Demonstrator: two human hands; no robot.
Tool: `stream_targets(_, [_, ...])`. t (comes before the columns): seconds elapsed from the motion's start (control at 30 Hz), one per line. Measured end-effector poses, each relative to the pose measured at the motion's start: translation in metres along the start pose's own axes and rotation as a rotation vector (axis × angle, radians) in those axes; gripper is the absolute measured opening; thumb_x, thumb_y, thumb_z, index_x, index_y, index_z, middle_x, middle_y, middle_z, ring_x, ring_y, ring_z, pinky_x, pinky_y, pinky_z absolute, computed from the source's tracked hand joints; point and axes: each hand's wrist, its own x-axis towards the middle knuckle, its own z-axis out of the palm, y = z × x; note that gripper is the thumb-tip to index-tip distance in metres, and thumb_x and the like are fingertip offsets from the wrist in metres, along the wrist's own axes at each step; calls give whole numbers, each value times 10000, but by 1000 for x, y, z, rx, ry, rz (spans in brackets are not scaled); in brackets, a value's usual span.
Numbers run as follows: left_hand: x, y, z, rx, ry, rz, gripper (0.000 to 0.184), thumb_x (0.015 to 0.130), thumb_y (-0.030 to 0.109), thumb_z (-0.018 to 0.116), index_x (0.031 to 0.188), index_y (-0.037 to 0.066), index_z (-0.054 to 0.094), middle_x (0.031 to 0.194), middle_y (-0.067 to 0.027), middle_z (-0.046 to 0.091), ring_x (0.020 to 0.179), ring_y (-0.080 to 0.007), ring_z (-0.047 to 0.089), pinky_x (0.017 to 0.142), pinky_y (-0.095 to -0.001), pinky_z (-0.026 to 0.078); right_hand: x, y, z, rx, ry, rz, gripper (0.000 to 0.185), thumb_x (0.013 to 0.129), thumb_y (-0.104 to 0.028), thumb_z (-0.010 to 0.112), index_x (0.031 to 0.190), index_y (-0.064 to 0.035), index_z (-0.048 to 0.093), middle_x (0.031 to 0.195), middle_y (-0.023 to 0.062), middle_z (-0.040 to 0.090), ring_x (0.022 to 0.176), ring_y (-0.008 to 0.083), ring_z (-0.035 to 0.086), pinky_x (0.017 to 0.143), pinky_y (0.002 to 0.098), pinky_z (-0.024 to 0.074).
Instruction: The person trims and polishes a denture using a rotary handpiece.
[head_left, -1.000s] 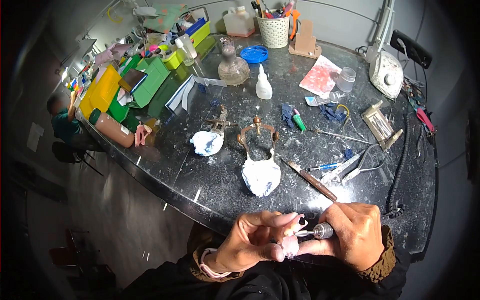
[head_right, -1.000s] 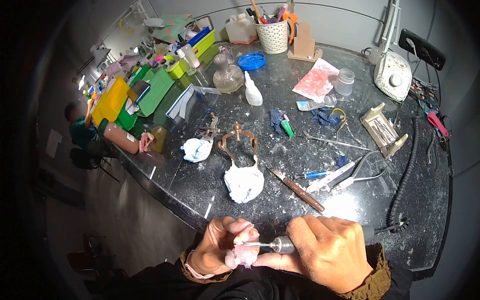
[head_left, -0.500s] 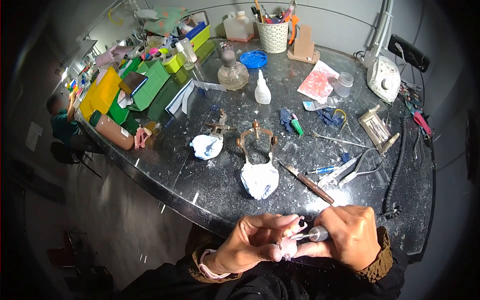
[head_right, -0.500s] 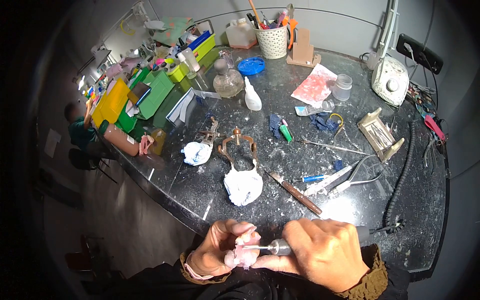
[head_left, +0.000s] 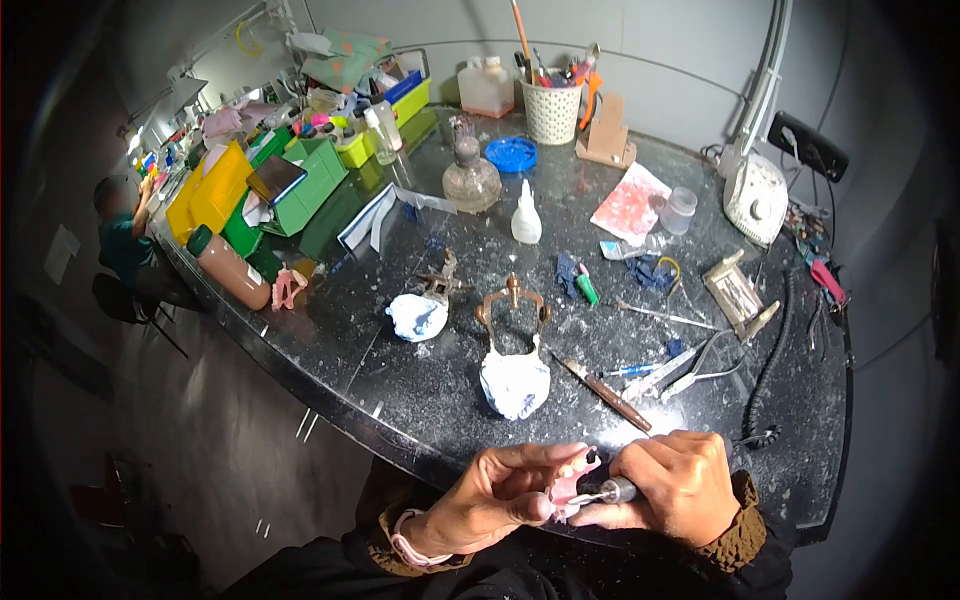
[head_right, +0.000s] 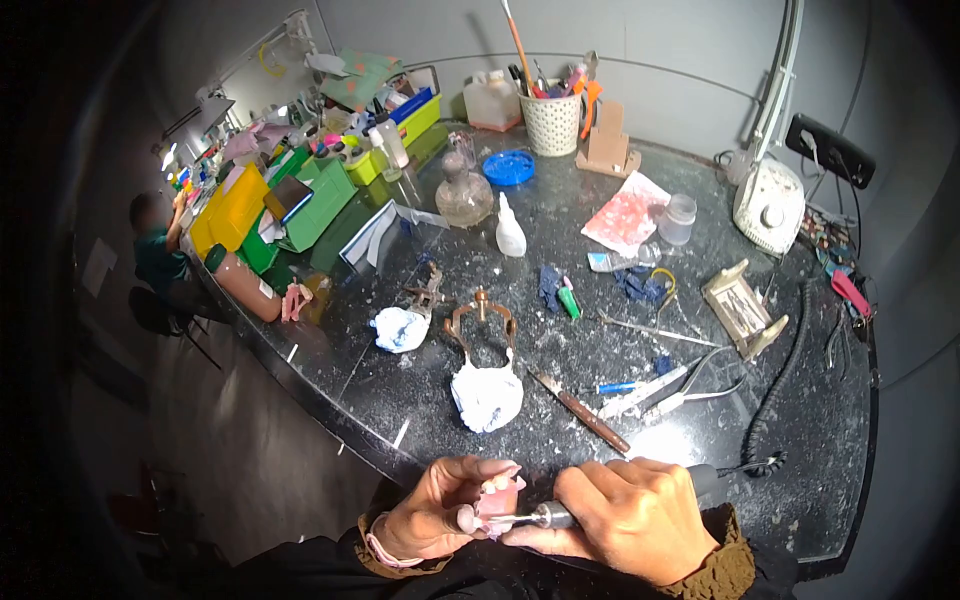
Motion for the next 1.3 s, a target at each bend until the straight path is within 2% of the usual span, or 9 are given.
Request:
stream_targets(0.23, [-2, 6, 0, -170, -19, -154, 502, 872, 163, 552, 1306, 12, 350, 1288, -144, 429, 859, -77, 488, 732, -145, 471, 1, 12, -7, 206, 364, -4, 409, 574, -321, 802, 814, -61, 596, 539, 21, 573, 412, 156, 540, 394, 262, 391])
stream_targets(0.33, [-3, 7, 1, -195, -31, -164, 477, 882, 195, 533, 1285, 9, 358, 1194, -127, 486, 896, -98, 545, 757, -179, 516, 4, 11, -6, 190, 316, -152, 449, 601, -254, 778, 993, -87, 638, 495, -6, 538, 403, 128, 517, 380, 253, 341])
stream_targets(0.6, [-4, 11, 4, -225, 2, -149, 360, 891, 204, 526, 1181, 11, 438, 900, -66, 570, 850, -123, 601, 746, -227, 541, -1, 7, 1, 86, 248, -296, 364, 643, -169, 724, 998, -130, 651, 485, -63, 392, 381, 64, 396, 361, 227, 268])
stream_targets(0.87, [-8, 31, -5, 180, 85, -131, 289, 880, 133, 539, 1125, -4, 473, 964, -95, 593, 840, -120, 604, 729, -208, 529, -5, 4, 0, 26, 227, -302, 371, 613, -116, 720, 977, -88, 657, 492, -54, 431, 394, 87, 424, 372, 241, 296])
stream_targets(0.97, [-13, 38, -13, 782, 65, 121, 335, 837, 76, 593, 1134, -36, 486, 975, -90, 597, 852, -116, 580, 757, -188, 487, -7, 7, 0, -28, 358, -220, 312, 617, -147, 755, 909, -95, 659, 467, -44, 449, 376, 99, 441, 370, 246, 312])
stream_targets(1.1, [-16, 38, 2, 1327, 47, 86, 228, 804, 47, 611, 1012, -42, 585, 875, -117, 628, 762, -153, 615, 724, -226, 508, -8, 2, -21, -39, 573, -87, 339, 649, -305, 777, 830, -54, 638, 475, -13, 517, 358, 120, 453, 370, 248, 338])
stream_targets(1.2, [-5, 27, -3, 1483, -75, 190, 217, 816, 82, 594, 989, -50, 593, 869, -174, 621, 742, -265, 635, 650, -329, 511, -34, -11, -20, 133, 1004, 10, 442, 758, -429, 661, 780, 1, 560, 469, 20, 465, 388, 93, 434, 396, 216, 327])
stream_targets(1.27, [3, 21, -6, 1569, -103, 352, 217, 821, 75, 579, 1001, -46, 590, 892, -185, 621, 750, -298, 631, 654, -354, 520, -55, -25, -21, 409, 1111, -74, 422, 813, -419, 595, 771, -13, 489, 461, 28, 424, 396, 93, 415, 387, 223, 327])
stream_targets(1.3, [5, 21, -2, 1630, -48, 414, 229, 813, 76, 592, 1009, -42, 593, 910, -185, 622, 761, -288, 636, 665, -336, 527, -67, -34, -28, 707, 995, -190, 395, 837, -395, 570, 767, -21, 462, 484, 37, 422, 423, 103, 436, 386, 231, 343])
